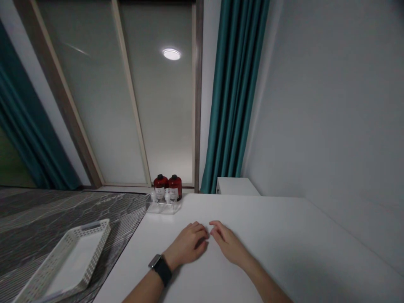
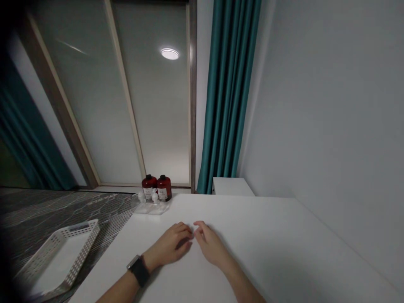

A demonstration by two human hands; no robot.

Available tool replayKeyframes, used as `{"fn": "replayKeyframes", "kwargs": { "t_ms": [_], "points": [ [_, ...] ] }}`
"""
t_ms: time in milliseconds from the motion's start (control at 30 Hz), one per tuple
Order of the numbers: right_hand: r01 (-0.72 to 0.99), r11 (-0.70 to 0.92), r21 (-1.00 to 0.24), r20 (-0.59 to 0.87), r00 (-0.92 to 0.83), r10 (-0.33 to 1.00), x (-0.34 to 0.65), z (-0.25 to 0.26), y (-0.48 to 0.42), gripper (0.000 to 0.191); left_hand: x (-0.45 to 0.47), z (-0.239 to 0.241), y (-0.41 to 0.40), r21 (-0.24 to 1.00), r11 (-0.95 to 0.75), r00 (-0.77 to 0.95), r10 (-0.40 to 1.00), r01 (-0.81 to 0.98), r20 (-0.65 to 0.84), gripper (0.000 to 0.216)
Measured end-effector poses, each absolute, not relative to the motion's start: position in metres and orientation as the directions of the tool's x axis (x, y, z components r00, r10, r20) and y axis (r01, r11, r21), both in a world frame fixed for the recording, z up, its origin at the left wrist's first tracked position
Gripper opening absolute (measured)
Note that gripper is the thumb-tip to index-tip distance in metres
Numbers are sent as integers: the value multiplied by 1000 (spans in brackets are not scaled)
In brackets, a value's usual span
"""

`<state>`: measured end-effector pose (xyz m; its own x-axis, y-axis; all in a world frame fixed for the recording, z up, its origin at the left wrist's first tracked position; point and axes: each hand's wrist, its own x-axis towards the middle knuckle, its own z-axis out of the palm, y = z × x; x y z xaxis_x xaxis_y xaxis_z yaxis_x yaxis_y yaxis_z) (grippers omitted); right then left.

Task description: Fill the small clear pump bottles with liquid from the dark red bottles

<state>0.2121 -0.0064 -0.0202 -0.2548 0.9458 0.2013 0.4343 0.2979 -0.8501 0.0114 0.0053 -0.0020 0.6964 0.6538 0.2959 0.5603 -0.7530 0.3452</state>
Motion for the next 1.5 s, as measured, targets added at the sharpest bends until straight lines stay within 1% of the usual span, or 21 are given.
{"fn": "replayKeyframes", "kwargs": {
  "t_ms": [133, 300, 433, 600, 967, 1067, 1200, 1267, 1367, 1433, 1500],
  "points": [
    [470, 348, -811, 231, -289, 929, 212, -19, -13, 40, 10, -5, 5, 434, -737, 666, 666, 518, 335, 15],
    [535, 369, -760, 230, -310, 922, 213, -19, -19, 46, 15, -4, 2, 471, -726, 659, 673, 500, 337, 18],
    [537, 389, -748, 229, -340, 912, 215, -16, -21, 41, 15, -2, 0, 521, -695, 635, 699, 496, 329, 21],
    [542, 418, -729, 244, -364, 899, 216, -14, -21, 32, 16, -1, -2, 544, -682, 619, 711, 490, 334, 23],
    [565, 447, -693, 250, -393, 885, 213, -10, -23, 28, 16, -10, 3, 494, -711, 632, 690, 501, 352, 21],
    [609, 477, -634, 274, -399, 875, 214, -8, -22, 25, 17, -12, 4, 481, -717, 639, 684, 504, 352, 20],
    [686, 463, -562, 306, -348, 886, 218, -6, -18, 28, 17, -8, 4, 476, -720, 647, 681, 505, 343, 20],
    [722, 451, -525, 293, -344, 892, 221, -6, -17, 29, 17, -5, 3, 449, -720, 647, 685, 529, 335, 20],
    [761, 458, -459, 242, -389, 889, 224, -8, -17, 25, 15, -2, 1, 371, -702, 627, 711, 607, 318, 19],
    [773, 462, -435, 218, -408, 887, 226, -9, -18, 23, 14, -1, 1, 333, -676, 606, 737, 657, 300, 20],
    [780, 457, -428, 208, -407, 889, 226, -10, -19, 23, 13, 0, 1, 321, -658, 598, 753, 681, 274, 21]
  ]
}}
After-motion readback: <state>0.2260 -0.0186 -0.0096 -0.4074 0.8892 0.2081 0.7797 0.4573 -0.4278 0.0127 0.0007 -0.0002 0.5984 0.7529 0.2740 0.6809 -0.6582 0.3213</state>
